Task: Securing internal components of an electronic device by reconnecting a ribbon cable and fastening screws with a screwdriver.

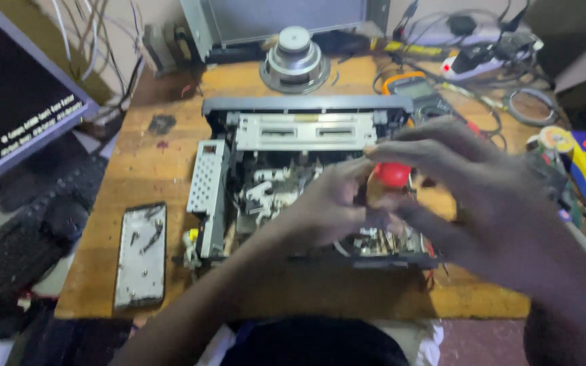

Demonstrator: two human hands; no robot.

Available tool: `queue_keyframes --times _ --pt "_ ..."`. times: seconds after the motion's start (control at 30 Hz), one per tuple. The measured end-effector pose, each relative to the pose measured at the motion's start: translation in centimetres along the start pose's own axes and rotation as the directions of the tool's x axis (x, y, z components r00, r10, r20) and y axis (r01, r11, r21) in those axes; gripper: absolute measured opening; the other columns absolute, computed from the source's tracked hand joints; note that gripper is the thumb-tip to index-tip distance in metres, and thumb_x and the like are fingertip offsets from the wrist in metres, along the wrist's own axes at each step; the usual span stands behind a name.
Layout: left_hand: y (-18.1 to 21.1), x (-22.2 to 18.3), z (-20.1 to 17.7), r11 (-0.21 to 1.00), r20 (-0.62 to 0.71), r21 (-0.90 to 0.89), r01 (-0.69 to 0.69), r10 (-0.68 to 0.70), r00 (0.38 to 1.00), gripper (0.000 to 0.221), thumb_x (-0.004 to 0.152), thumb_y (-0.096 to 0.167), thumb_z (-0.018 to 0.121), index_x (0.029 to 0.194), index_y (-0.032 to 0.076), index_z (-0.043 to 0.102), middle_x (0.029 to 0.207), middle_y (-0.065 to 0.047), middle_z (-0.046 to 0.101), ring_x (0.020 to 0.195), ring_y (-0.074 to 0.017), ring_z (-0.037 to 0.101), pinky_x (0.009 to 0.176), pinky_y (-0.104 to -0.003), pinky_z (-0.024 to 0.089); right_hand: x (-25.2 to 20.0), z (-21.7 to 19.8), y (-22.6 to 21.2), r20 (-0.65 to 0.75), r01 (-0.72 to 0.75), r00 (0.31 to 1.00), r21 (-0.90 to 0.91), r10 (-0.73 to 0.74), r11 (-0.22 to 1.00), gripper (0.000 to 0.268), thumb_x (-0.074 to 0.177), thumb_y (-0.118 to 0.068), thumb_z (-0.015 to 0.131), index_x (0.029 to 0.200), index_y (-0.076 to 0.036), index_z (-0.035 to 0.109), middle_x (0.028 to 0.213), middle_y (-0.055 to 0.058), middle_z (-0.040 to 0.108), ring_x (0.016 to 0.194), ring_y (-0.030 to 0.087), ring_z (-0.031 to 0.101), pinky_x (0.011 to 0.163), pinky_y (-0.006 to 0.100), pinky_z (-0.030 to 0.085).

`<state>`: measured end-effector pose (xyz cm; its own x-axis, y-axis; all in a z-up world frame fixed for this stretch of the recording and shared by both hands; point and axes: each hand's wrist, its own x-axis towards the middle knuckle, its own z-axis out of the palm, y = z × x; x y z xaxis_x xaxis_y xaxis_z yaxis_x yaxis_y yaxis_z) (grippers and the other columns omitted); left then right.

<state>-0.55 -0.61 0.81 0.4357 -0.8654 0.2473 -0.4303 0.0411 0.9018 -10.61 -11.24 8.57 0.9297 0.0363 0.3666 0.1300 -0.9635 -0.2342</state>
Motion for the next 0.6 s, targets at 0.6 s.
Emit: queue_keyframes --times 0.6 --pt "-0.5 0.0 -0.1 0.955 0.305 -0.293 0.054 0.040 0.951 0.035 0.073 0.016 0.053 0.106 0.008 0.045 0.102 -0.006 0.051 0.093 -0.0154 0.047 0.083 -0.025 0.033 -1.7 0.2 -0.3 -0.150 -0.025 0.989 -0.162 0.001 0.986 0.033 0.069 -0.034 0.065 0.088 -0.009 0.056 0.080 0.003 0.059 0.062 0.017 0.054 0.053 0.031 0.037"
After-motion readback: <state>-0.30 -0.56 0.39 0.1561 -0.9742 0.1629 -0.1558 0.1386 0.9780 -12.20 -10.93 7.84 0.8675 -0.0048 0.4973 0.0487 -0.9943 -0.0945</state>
